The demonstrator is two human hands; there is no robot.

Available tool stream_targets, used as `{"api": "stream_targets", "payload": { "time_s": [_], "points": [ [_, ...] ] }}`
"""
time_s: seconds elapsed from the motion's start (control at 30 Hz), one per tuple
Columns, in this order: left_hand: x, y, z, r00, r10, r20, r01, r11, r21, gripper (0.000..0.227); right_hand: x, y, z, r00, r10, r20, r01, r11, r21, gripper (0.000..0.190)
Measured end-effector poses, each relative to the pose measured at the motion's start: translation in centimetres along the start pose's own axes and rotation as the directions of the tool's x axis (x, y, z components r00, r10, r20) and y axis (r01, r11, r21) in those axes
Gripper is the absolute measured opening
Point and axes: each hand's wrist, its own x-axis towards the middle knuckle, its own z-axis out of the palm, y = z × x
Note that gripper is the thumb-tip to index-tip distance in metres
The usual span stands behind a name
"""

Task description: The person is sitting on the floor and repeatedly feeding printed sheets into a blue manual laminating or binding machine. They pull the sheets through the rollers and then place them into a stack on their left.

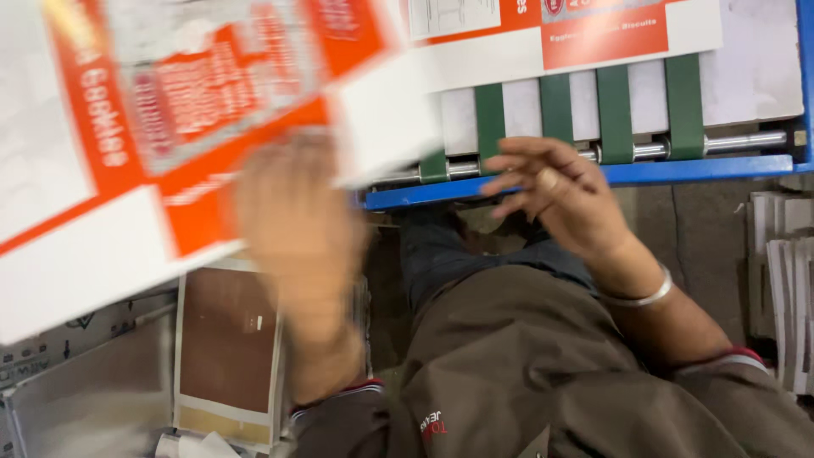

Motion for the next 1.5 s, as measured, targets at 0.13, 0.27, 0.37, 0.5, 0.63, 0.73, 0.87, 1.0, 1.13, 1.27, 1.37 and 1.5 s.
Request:
{"api": "stream_targets", "payload": {
  "time_s": [0.13,0.27,0.37,0.5,0.63,0.73,0.87,1.0,1.13,1.27,1.37,1.5],
  "points": [
    [2.3,9.7,1.0,0.966,0.214,0.145,-0.189,0.968,-0.168,0.050,0.9,0.7,3.3,0.991,0.051,-0.122,-0.027,0.981,0.191,0.053],
    [2.1,8.9,-0.9,0.945,0.243,0.220,-0.148,0.915,-0.376,0.061,2.2,-0.4,1.4,0.886,0.042,-0.463,0.024,0.990,0.137,0.048],
    [0.5,5.1,-3.1,0.953,0.092,0.287,-0.016,0.967,-0.255,0.061,1.9,-1.7,-3.9,0.793,-0.159,-0.588,0.180,0.983,-0.024,0.048],
    [-0.6,-1.3,-3.4,0.980,-0.032,0.198,0.037,0.999,-0.023,0.062,-0.3,-2.1,-13.4,0.618,-0.303,-0.725,0.275,0.948,-0.162,0.049],
    [0.4,-7.6,-1.2,0.991,-0.114,0.072,0.106,0.990,0.097,0.051,-3.8,-1.7,-22.0,0.530,-0.453,-0.717,0.341,0.888,-0.308,0.049],
    [0.6,-9.6,-0.1,0.979,-0.194,0.064,0.188,0.979,0.082,0.042,-6.3,-1.8,-25.1,0.446,-0.540,-0.714,0.372,0.837,-0.401,0.047],
    [-0.4,-10.0,0.4,0.990,-0.141,-0.009,0.141,0.985,0.095,0.046,-10.0,-1.1,-24.8,0.387,-0.519,-0.762,0.204,0.854,-0.478,0.042],
    [-0.6,-9.7,1.0,0.987,-0.144,-0.077,0.152,0.982,0.115,0.048,-14.6,0.5,-21.6,0.393,-0.490,-0.778,0.134,0.868,-0.479,0.042],
    [-0.7,-9.9,0.8,0.986,-0.134,-0.098,0.143,0.986,0.089,0.046,-17.7,2.4,-17.6,0.390,-0.496,-0.776,0.049,0.852,-0.521,0.046],
    [-1.3,-10.3,0.7,0.984,-0.153,-0.095,0.160,0.985,0.069,0.039,-18.1,2.8,-15.1,0.372,-0.504,-0.780,0.076,0.854,-0.515,0.043],
    [-1.6,-10.8,0.9,0.983,-0.145,-0.109,0.152,0.987,0.057,0.031,-16.6,2.0,-14.6,0.387,-0.532,-0.753,0.097,0.836,-0.540,0.043],
    [-1.6,-11.2,0.7,0.980,-0.139,-0.143,0.146,0.989,0.038,0.024,-13.8,1.0,-15.8,0.436,-0.534,-0.724,0.157,0.838,-0.523,0.040]
  ]
}}
